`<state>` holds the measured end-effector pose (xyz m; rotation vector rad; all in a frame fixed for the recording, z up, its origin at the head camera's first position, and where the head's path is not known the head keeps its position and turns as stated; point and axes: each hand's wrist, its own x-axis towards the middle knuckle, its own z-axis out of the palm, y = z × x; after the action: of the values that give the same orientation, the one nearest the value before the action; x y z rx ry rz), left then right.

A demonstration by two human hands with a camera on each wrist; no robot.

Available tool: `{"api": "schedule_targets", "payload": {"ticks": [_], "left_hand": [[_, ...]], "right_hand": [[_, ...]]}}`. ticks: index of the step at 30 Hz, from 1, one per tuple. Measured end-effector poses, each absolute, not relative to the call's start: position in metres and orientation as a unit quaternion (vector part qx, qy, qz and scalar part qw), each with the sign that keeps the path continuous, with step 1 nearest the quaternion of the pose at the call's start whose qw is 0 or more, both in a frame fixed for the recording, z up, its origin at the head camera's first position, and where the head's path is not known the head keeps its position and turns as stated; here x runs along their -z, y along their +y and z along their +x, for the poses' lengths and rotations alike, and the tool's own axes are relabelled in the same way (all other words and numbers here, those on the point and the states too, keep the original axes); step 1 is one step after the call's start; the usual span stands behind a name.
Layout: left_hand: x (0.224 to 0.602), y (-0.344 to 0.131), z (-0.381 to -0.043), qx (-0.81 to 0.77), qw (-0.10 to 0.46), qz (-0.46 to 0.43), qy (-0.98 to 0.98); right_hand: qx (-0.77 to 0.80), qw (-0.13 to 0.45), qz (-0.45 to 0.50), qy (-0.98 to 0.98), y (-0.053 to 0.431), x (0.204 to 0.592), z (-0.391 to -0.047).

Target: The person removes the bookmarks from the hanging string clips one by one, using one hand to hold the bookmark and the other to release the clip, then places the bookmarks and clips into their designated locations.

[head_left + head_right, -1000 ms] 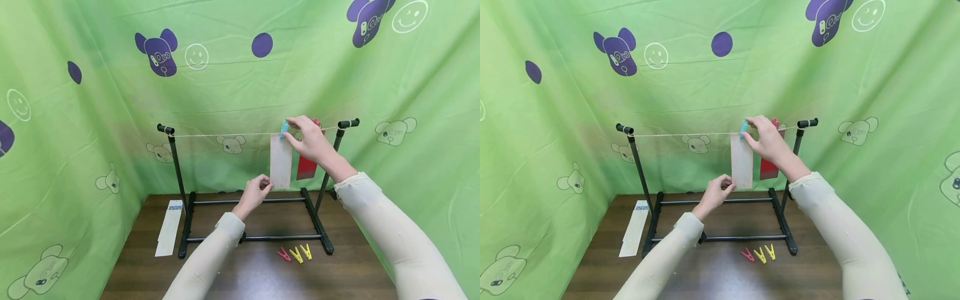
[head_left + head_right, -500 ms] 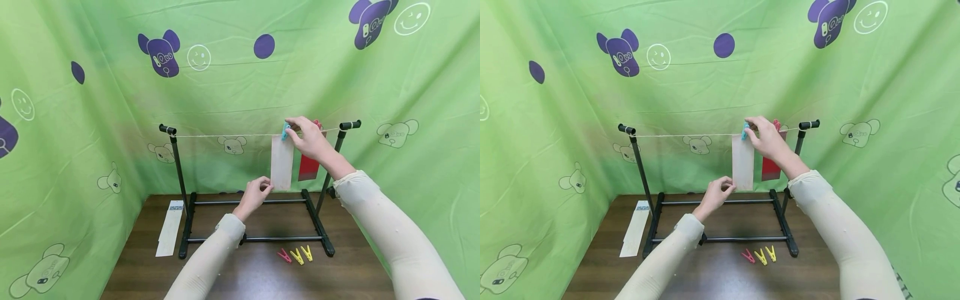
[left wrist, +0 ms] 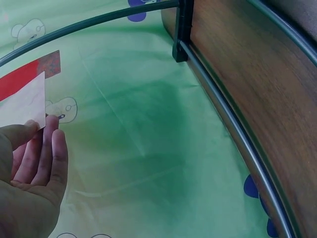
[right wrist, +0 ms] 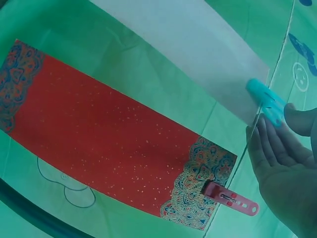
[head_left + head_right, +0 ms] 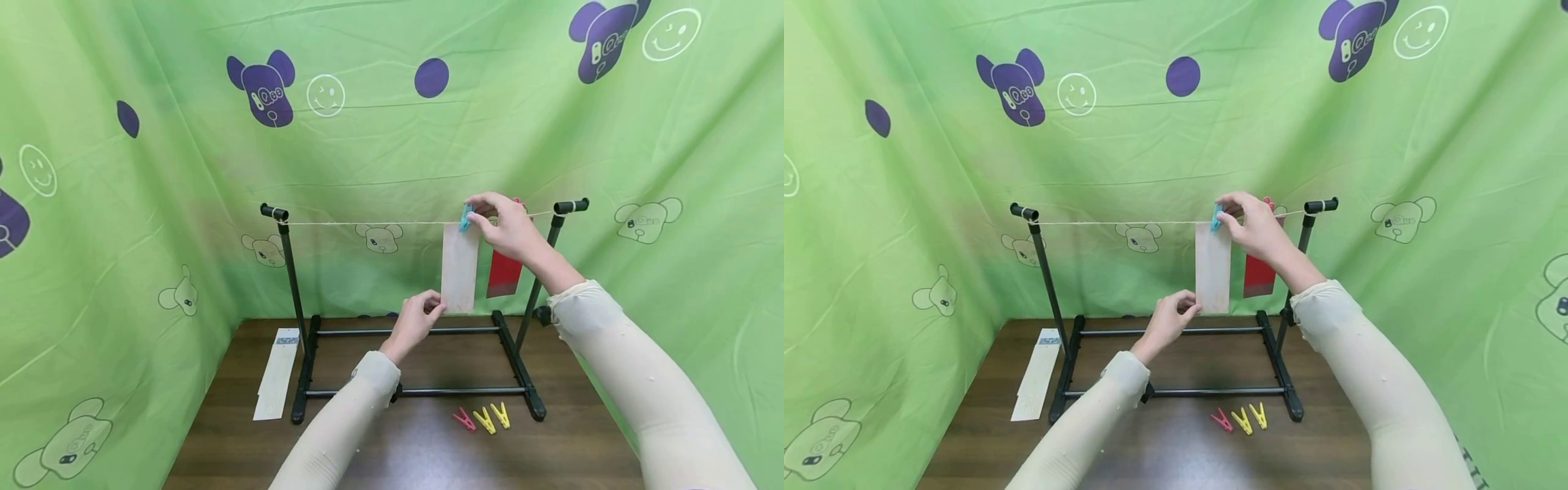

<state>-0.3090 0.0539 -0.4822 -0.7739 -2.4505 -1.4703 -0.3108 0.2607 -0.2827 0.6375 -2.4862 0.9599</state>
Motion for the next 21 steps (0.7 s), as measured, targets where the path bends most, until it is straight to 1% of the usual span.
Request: {"api": "schedule_targets", "payload": {"ticks": [4,12,21], "left_hand": [[0.4835,0.0538,-0.3084,0.495,0.092,-0.259,-0.824],[0.4847,0.0529,-0.3083,0.493,0.096,-0.258,-0.826],[0.4853,0.052,-0.3057,0.497,0.107,-0.258,-0.822]], "right_hand": [[-0.352,0.206,0.229,-0.884,0.2619,0.2855,-0.3112],[-0.349,0.253,0.246,-0.868,0.2628,0.2872,-0.3113],[-0.357,0.287,0.25,-0.853,0.2622,0.2896,-0.3118]]}}
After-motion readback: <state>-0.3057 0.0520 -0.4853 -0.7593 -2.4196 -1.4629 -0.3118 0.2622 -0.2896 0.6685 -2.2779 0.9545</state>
